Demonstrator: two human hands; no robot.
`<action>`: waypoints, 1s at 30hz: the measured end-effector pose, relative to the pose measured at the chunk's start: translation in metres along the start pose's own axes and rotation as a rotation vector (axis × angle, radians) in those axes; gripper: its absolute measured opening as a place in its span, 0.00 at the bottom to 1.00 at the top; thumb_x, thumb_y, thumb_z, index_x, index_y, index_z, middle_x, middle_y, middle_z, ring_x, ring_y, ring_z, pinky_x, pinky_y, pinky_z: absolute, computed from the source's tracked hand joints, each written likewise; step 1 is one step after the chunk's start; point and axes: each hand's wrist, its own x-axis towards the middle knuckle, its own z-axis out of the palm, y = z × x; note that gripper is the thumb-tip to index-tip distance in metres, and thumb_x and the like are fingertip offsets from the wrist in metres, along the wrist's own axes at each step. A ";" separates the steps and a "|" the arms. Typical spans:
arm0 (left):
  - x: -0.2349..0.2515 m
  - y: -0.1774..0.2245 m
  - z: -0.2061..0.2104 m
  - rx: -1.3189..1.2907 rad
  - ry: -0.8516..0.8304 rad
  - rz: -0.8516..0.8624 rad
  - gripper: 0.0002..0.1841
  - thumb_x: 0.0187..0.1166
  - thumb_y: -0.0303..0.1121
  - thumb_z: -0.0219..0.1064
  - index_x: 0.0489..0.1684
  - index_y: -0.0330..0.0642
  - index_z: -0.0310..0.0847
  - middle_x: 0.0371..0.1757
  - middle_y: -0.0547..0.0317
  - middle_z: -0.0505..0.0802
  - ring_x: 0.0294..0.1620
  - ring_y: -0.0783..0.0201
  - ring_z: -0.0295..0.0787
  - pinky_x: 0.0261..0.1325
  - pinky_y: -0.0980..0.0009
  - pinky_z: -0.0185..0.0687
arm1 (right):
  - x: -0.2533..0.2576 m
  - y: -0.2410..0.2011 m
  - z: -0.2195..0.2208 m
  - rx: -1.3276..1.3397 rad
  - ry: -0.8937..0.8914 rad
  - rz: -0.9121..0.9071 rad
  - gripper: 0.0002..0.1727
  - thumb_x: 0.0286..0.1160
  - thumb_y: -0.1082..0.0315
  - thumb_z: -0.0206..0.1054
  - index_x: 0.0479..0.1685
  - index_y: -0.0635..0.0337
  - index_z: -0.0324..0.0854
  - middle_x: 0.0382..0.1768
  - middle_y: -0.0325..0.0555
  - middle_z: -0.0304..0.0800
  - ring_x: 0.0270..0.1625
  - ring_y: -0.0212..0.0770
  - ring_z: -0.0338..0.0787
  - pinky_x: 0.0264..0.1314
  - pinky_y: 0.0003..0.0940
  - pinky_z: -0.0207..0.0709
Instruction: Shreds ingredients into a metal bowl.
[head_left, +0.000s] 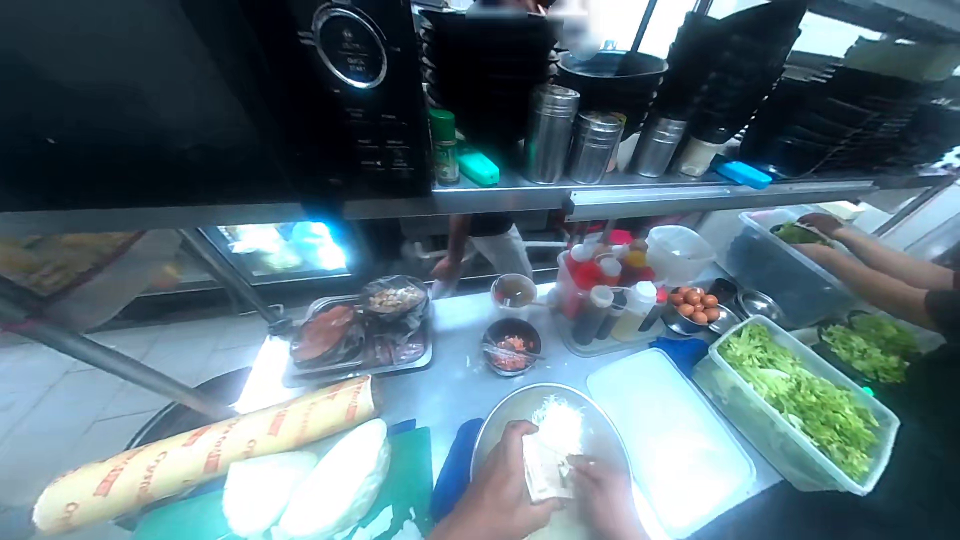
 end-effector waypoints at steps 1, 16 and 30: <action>-0.002 0.001 -0.001 0.005 0.000 -0.002 0.57 0.50 0.60 0.87 0.82 0.45 0.58 0.68 0.54 0.85 0.63 0.65 0.88 0.66 0.60 0.89 | 0.000 0.010 -0.001 -0.036 -0.024 0.047 0.11 0.76 0.63 0.73 0.54 0.45 0.96 0.53 0.31 0.98 0.57 0.25 0.94 0.68 0.33 0.87; -0.002 -0.003 0.005 -0.005 0.070 0.009 0.56 0.50 0.59 0.88 0.82 0.45 0.60 0.70 0.53 0.84 0.63 0.64 0.88 0.66 0.59 0.89 | 0.004 -0.025 -0.003 -0.009 0.002 -0.180 0.11 0.78 0.67 0.72 0.53 0.47 0.95 0.58 0.32 0.96 0.63 0.28 0.92 0.71 0.35 0.87; -0.006 0.005 0.000 0.035 0.062 -0.057 0.56 0.51 0.60 0.86 0.82 0.43 0.62 0.71 0.49 0.85 0.60 0.58 0.90 0.64 0.54 0.89 | 0.014 -0.019 -0.021 -0.096 -0.167 -0.147 0.11 0.83 0.62 0.67 0.56 0.49 0.93 0.58 0.34 0.96 0.62 0.28 0.92 0.73 0.36 0.85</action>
